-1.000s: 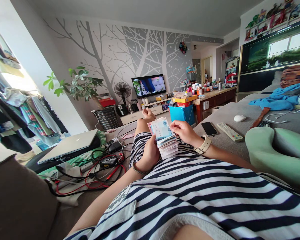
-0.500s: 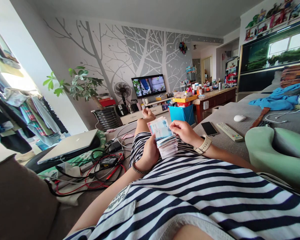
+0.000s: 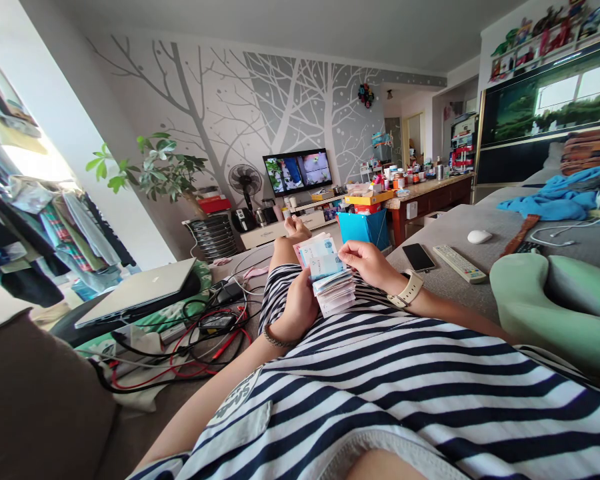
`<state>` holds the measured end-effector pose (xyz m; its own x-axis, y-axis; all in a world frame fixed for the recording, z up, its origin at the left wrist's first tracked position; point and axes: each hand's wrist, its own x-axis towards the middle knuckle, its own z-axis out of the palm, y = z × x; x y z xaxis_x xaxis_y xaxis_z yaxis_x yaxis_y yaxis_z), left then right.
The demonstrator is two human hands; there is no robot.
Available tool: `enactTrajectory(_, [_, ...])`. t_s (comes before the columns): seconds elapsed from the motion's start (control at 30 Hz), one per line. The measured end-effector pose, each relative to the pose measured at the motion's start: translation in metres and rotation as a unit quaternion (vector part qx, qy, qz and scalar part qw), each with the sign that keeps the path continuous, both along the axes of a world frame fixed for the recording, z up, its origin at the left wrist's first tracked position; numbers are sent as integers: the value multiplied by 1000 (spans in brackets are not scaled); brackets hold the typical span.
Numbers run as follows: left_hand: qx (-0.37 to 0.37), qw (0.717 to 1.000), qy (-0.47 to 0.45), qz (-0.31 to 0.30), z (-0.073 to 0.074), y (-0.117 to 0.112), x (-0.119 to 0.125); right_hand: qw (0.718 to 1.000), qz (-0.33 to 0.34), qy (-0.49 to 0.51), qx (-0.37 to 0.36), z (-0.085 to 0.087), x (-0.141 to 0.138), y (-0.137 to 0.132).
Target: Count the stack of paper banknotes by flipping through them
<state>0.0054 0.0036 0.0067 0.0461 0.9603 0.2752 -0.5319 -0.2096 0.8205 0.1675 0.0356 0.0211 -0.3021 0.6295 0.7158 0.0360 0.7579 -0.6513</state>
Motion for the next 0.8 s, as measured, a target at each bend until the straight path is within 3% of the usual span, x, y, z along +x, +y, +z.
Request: enactTrajectory(0.8, [-4,1000,3,-2,-2,1,-1,1000,3,-2,10,-1,0,2])
